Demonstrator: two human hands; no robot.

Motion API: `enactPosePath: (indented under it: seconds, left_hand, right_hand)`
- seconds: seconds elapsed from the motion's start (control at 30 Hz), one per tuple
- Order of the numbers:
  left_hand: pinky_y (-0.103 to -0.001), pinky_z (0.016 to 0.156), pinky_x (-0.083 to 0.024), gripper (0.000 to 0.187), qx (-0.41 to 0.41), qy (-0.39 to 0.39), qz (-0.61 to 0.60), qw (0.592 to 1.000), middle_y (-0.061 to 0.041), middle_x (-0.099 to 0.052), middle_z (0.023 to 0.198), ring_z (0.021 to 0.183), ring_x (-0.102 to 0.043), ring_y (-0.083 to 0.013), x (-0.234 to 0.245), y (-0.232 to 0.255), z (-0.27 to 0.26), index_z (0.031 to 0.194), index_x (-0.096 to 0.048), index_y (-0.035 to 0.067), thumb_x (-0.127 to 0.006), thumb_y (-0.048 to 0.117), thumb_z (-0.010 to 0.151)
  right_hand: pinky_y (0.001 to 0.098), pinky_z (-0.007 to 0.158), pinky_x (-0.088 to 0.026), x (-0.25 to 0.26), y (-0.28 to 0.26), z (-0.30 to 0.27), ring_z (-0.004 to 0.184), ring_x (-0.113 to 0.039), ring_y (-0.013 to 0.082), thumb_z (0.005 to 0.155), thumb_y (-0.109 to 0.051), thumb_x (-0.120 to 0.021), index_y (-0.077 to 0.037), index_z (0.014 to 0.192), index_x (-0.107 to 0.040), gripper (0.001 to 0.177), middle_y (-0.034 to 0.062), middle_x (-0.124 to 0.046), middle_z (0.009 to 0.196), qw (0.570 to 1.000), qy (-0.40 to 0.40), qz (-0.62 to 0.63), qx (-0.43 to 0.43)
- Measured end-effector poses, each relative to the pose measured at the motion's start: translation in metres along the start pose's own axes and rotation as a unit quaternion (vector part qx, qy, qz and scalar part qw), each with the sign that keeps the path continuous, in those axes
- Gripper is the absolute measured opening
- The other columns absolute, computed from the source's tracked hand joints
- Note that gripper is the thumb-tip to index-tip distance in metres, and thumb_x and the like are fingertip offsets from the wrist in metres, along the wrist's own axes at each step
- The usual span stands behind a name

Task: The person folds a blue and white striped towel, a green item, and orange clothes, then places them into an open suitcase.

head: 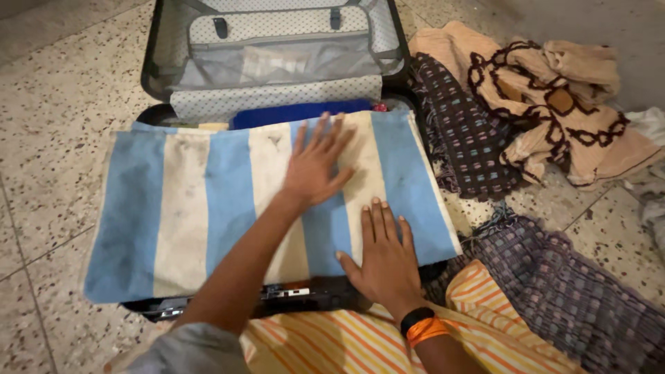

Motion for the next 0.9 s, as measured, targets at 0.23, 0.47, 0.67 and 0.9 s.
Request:
enactPosePath:
  seconds: [0.23, 0.47, 0.67, 0.9]
  left_hand:
    - [-0.058, 0.124, -0.007, 0.068, 0.215, -0.019, 0.081, 0.973, -0.015, -0.021, 0.170, 0.156, -0.012, -0.0401, 0.044, -0.145, -0.094, 0.162, -0.029, 0.016, -0.035, 0.053, 0.105]
    - [-0.061, 0.120, -0.012, 0.078, 0.210, -0.074, 0.069, 0.972, -0.021, -0.026, 0.165, 0.153, -0.015, -0.0453, 0.078, -0.113, -0.192, 0.160, -0.031, 0.014, -0.038, 0.061, 0.098]
    - [-0.064, 0.114, -0.015, 0.081, 0.357, -0.151, 0.126, 0.913, -0.020, -0.026, 0.166, 0.151, -0.017, -0.0470, 0.094, -0.105, -0.251, 0.158, -0.034, 0.017, -0.046, 0.062, 0.092]
    - [-0.063, 0.117, -0.018, 0.074, 0.213, -0.081, 0.018, 0.974, -0.029, -0.026, 0.161, 0.149, -0.021, -0.0484, 0.074, -0.060, -0.224, 0.151, -0.041, 0.007, -0.057, 0.051, 0.094]
  right_hand:
    - [0.0547, 0.117, -0.018, 0.002, 0.001, -0.002, 0.149, -0.025, 0.0334, 0.086, -0.060, -0.058, 0.002, 0.149, -0.036, 0.092, 0.0230, -0.026, 0.161, 1.000, 0.011, 0.002, 0.000]
    - [0.0540, 0.119, -0.016, -0.004, 0.002, -0.002, 0.151, -0.022, 0.0324, 0.087, -0.060, -0.058, 0.001, 0.151, -0.034, 0.091, 0.0218, -0.025, 0.162, 1.000, -0.015, -0.010, -0.013]
    - [0.0548, 0.117, -0.016, -0.006, 0.002, -0.002, 0.150, -0.022, 0.0326, 0.088, -0.062, -0.056, 0.002, 0.152, -0.033, 0.093, 0.0226, -0.025, 0.161, 1.000, -0.006, -0.014, 0.007]
    - [0.0557, 0.116, -0.022, 0.001, -0.001, -0.006, 0.148, -0.030, 0.0370, 0.090, -0.059, -0.057, 0.001, 0.149, -0.038, 0.086, 0.0260, -0.032, 0.159, 0.998, 0.039, -0.025, 0.040]
Point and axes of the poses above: each hand's wrist, its own z-axis towards the middle knuckle, its own x-axis out of the back of the hand, y = z × x, the point moved 9 cm from there along z, towards the middle knuckle
